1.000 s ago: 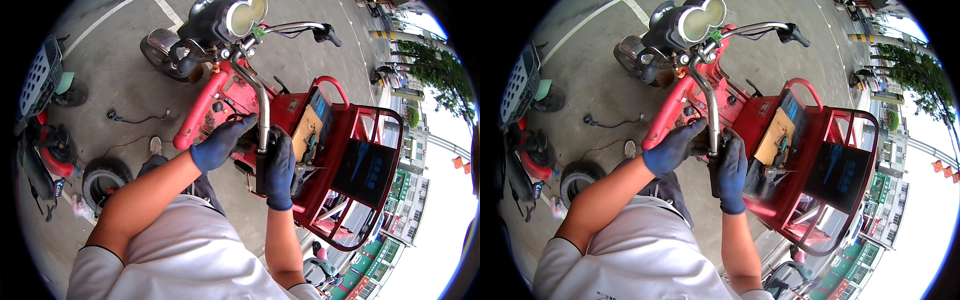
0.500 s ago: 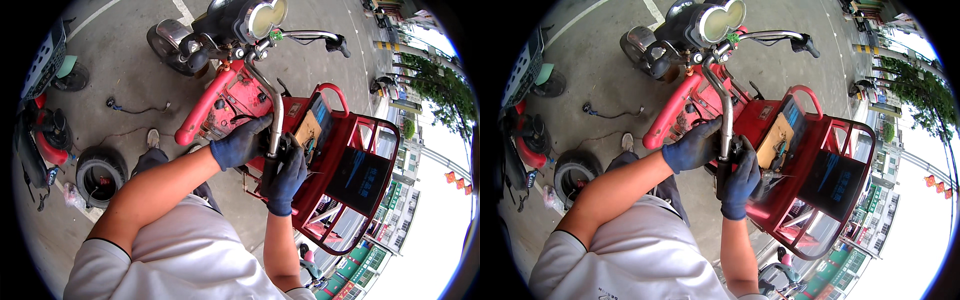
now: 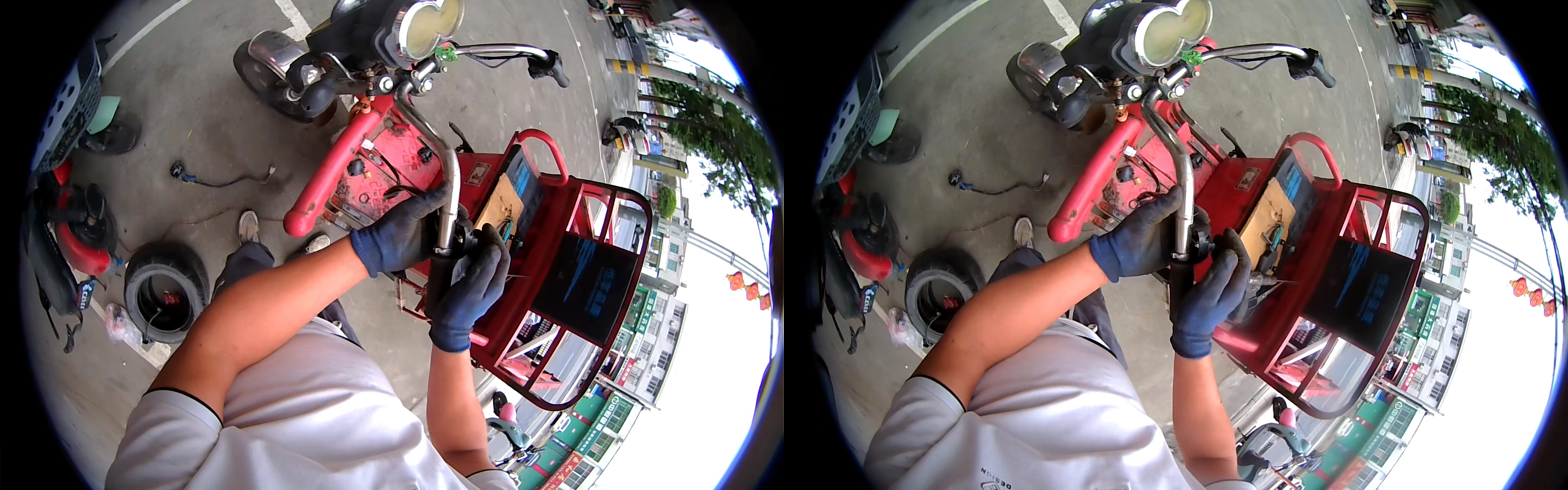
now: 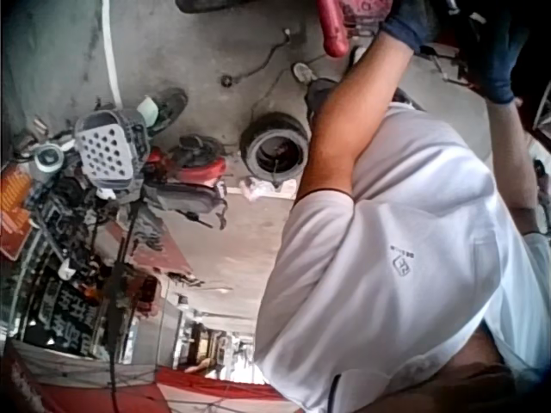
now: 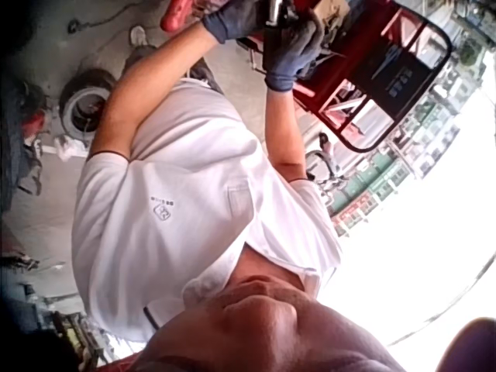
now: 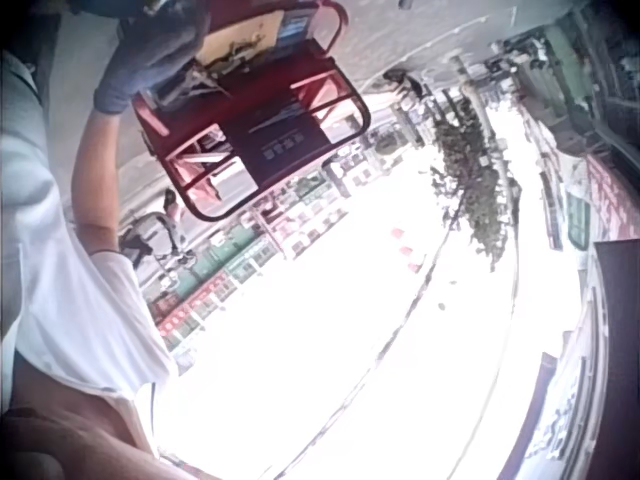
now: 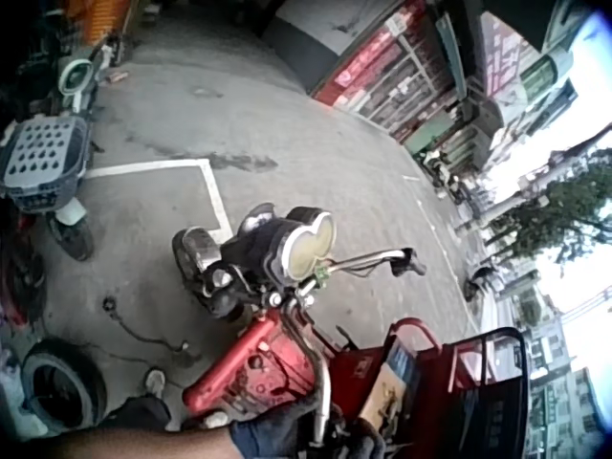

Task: The person repairs the handlebars of a red three-wheeled electric vehicle. They use a cordless drill to remove and install screws on the handlebar grips and controls, and manually adjust the position of the handlebars and wires.

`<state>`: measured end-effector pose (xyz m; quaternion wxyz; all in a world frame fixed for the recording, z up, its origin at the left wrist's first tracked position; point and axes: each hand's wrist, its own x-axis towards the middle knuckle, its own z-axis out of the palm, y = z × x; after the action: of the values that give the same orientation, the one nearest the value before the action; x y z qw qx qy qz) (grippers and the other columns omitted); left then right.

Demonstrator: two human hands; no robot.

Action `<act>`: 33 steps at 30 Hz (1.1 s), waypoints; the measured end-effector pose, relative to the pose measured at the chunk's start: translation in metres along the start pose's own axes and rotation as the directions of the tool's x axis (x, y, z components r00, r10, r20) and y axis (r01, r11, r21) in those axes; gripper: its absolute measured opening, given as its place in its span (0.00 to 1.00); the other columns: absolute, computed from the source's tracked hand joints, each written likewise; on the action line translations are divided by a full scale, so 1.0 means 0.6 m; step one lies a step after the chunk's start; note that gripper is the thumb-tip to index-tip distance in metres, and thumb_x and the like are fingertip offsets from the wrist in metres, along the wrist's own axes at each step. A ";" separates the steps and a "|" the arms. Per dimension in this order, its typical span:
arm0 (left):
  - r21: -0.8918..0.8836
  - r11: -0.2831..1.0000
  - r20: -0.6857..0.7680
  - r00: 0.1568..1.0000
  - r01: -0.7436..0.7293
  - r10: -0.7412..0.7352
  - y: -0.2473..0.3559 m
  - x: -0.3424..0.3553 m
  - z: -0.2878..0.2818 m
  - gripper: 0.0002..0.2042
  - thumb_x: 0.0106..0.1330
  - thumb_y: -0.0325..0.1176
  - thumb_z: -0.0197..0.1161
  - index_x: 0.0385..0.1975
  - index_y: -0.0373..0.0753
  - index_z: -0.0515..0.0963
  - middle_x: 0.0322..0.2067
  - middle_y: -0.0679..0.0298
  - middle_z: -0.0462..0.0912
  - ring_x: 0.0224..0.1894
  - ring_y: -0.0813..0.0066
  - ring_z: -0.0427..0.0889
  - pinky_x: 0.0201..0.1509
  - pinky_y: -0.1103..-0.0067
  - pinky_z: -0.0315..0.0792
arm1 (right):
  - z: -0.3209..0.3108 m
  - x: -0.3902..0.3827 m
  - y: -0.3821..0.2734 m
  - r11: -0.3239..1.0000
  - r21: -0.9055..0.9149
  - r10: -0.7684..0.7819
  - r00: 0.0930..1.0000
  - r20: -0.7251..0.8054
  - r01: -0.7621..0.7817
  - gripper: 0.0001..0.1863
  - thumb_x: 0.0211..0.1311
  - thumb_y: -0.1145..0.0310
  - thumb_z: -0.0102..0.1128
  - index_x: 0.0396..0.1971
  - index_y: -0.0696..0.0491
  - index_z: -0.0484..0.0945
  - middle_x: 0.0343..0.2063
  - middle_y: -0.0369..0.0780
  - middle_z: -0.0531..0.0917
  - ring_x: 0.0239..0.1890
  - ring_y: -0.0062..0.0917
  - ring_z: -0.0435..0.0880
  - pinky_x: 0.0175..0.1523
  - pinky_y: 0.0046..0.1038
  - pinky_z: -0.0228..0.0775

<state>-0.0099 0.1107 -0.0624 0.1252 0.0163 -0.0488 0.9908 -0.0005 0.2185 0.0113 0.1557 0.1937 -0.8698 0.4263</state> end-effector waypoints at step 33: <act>0.339 0.940 -0.230 0.965 -0.041 0.125 0.007 -0.034 -0.002 0.23 0.64 0.60 0.55 0.39 0.45 0.66 0.25 0.69 0.59 0.25 0.72 0.60 0.26 0.73 0.61 | -0.344 0.111 0.703 0.736 -0.279 0.562 0.786 -0.256 -0.617 0.17 0.59 0.66 0.60 0.45 0.61 0.77 0.39 0.46 0.84 0.39 0.30 0.83 0.45 0.29 0.74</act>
<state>0.0087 0.1018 -0.0647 0.0836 -0.0892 0.1338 0.9834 -0.2356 0.6071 -0.1259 0.1110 -0.1570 -0.9323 0.3064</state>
